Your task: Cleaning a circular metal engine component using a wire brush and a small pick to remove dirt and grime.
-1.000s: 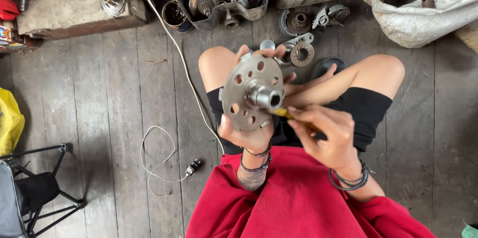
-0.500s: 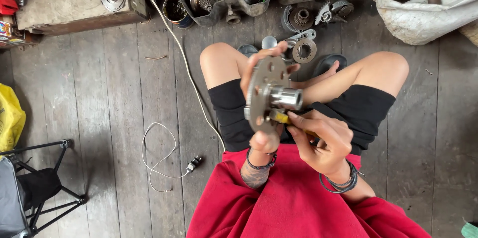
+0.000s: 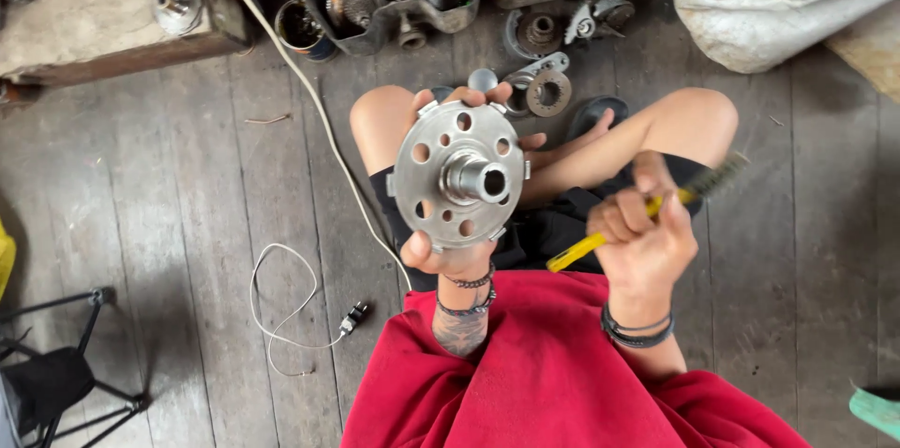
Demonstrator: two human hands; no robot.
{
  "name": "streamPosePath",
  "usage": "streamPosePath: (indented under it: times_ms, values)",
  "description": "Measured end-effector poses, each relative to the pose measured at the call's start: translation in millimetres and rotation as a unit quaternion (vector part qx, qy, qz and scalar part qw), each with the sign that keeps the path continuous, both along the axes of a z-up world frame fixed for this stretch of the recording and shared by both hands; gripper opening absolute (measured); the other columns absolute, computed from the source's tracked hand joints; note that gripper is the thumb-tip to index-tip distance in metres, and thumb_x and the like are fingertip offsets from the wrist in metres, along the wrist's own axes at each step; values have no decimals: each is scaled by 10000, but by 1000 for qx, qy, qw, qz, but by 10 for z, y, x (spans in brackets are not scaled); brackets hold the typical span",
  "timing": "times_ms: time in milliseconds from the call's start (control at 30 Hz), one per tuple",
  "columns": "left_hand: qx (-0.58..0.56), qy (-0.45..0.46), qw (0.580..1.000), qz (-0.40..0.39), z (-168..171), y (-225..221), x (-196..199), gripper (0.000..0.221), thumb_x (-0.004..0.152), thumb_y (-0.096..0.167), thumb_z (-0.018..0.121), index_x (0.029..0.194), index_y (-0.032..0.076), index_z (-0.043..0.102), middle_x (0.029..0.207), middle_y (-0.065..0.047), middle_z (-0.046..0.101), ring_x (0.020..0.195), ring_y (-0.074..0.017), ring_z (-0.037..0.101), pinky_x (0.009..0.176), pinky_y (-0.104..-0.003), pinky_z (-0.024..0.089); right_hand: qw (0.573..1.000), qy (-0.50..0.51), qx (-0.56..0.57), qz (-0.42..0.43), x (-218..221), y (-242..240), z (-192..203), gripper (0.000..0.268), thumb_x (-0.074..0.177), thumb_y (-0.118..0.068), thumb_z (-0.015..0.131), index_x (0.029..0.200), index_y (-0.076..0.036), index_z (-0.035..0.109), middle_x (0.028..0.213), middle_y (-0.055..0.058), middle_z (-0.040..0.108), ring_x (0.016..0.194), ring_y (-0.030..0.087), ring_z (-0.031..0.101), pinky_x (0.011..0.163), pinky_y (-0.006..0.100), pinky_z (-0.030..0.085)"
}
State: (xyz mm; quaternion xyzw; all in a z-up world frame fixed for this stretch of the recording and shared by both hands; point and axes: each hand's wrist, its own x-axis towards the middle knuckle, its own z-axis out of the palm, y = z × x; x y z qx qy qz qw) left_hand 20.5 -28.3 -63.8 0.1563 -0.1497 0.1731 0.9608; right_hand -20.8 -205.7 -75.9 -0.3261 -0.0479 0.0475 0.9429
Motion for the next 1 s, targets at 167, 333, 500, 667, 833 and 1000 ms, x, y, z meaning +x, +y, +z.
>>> streamPosePath:
  times_ms: [167, 333, 500, 667, 833, 1000]
  values:
    - [70, 0, 998, -1, 88, 37, -67, 1213, 639, 531, 884, 1556, 49, 254, 1369, -363, 343, 1416, -603, 295, 973, -803, 460, 970, 134, 197, 57, 155, 39, -84, 204, 1005, -272, 584, 1137, -126, 532, 576, -115, 348, 378, -45, 284, 354, 97, 309]
    - [51, 55, 994, -85, 156, 89, -146, 964, 763, 449, 738, 1600, 117, 394, 1522, -215, 470, 1515, -445, 409, 1119, -681, 511, 984, 148, 98, -16, 222, 58, 93, 215, 845, -95, 486, 1057, -117, 511, 840, -45, 379, 518, -24, 372, 441, 104, 361]
    - [116, 23, 925, -362, -44, 191, -24, 1137, 703, 481, 721, 1564, -98, 257, 1614, -321, 307, 1343, -471, 559, 833, -449, 671, 985, 149, -12, -91, 449, -200, 146, 145, 919, -234, 530, 1052, -181, 551, 868, -21, 495, 563, 39, 379, 492, 147, 326]
    - [409, -134, 805, -408, -161, 107, -26, 986, 920, 678, 597, 1576, -23, 369, 1618, -269, 295, 1443, -407, 421, 1136, -618, 438, 985, 23, -140, -96, 669, -113, 338, 195, 1003, -291, 475, 1031, -103, 521, 891, 75, 519, 774, 149, 495, 770, 316, 466]
    - [427, -134, 789, -422, -61, 198, 33, 819, 993, 627, 477, 1511, -2, 391, 1477, -143, 379, 1387, -313, 497, 1234, -496, 387, 964, -102, -246, -8, 851, -106, 409, 696, 911, -358, 588, 1487, -18, 396, 1338, 180, 526, 1226, 258, 557, 1150, 380, 464]
    - [305, -75, 847, -430, -118, 273, 0, 928, 843, 553, 544, 1511, -73, 393, 1443, -176, 377, 1355, -397, 507, 1059, -484, 475, 981, -83, -153, -82, 844, -221, -19, 740, 908, -370, 528, 1578, -101, 368, 1580, 139, 428, 1434, 272, 449, 1245, 438, 399]
